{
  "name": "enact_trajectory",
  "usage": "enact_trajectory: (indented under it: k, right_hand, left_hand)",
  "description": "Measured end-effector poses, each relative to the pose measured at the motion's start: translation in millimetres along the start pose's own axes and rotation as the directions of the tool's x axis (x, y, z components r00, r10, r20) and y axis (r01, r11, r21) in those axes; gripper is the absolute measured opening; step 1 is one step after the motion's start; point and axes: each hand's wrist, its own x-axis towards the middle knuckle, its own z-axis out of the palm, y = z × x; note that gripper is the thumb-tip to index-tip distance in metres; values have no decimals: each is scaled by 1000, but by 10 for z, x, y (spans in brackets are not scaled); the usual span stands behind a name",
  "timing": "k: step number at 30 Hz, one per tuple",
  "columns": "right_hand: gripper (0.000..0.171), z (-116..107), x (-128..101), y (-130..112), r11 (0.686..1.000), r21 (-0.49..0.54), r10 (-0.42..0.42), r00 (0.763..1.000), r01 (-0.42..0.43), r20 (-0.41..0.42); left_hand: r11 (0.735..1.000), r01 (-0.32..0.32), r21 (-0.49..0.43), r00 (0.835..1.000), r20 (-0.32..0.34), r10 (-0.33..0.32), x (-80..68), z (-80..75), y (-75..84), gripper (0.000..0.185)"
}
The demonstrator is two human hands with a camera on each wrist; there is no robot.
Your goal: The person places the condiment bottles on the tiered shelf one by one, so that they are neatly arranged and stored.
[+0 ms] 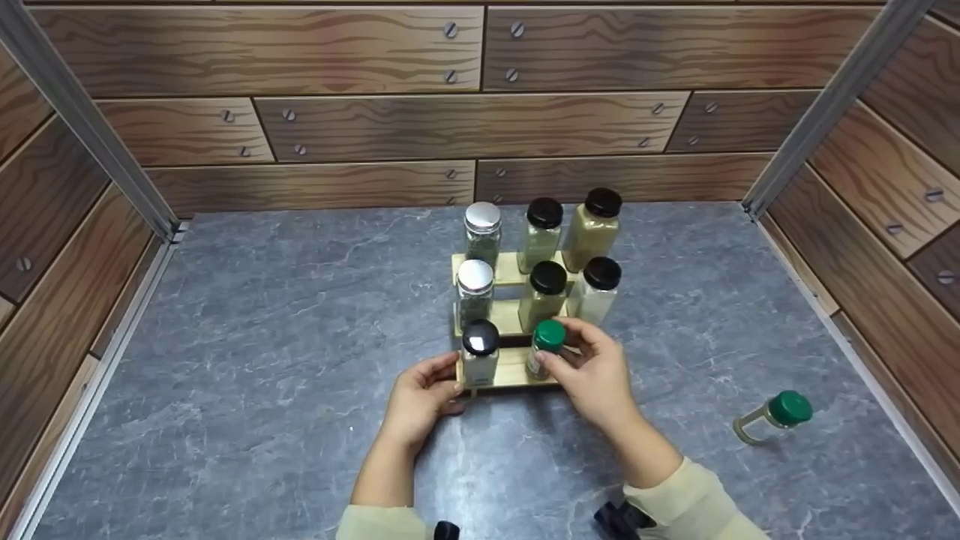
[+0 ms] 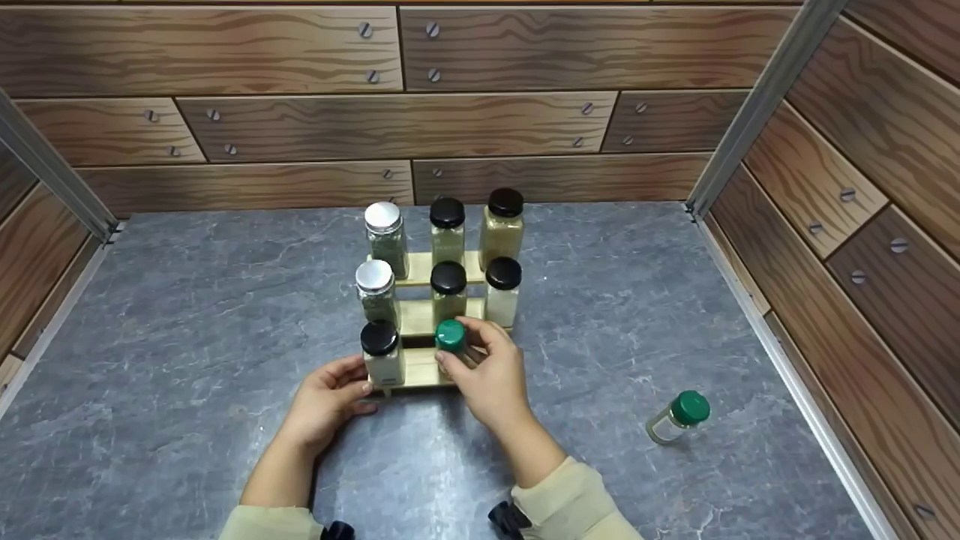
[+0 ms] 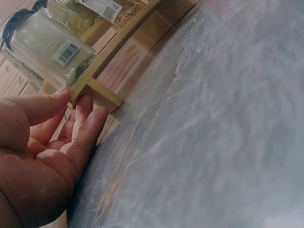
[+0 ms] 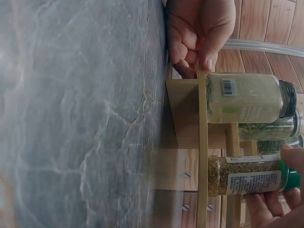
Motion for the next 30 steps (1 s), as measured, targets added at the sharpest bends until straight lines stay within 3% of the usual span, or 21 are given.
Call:
enact_trajectory:
  k: [4,7,11,14,19,20,22,27,30]
  right_hand:
    - [51,-5,-5,7,1000,-19,-9,1000,9,7]
    - [54,-126,-69,1,995,-69,-74,997,73,-17]
    - [50,-508,-227,-51,971,-192,-178,968,143,-180]
    - [43,-911,-328,-79,954,-272,-223,904,126,-365]
    - [44,-1592,-476,-37,924,-382,-269,744,20,-612]
    - [46,-1700,-505,-21,917,-398,-258,724,-24,-639]
    - [53,-1872,-559,15,911,-389,-184,711,-135,-679]
    - [72,-2096,-667,117,861,-269,146,716,-432,-683]
    - [77,-2156,-739,180,825,-246,246,714,-509,-655]
  left_hand:
    - [1000,-7,-4,1000,-4,7,-8,-8,-6,54]
    - [1000,-9,-8,1000,-2,9,-11,6,-13,54]
    - [1000,-9,-14,1000,4,9,2,21,-27,54]
    - [1000,-11,-13,1000,-1,11,11,7,-23,54]
    - [1000,-3,-4,1000,-10,2,-6,-19,1,54]
    - [1000,-2,-1,1000,-12,2,-11,-22,9,55]
    - [1000,-3,4,1000,-15,3,-19,-29,14,55]
    - [1000,0,3,1000,-18,0,-29,-16,7,55]
    - [1000,2,1,1000,-13,-2,-33,5,0,55]
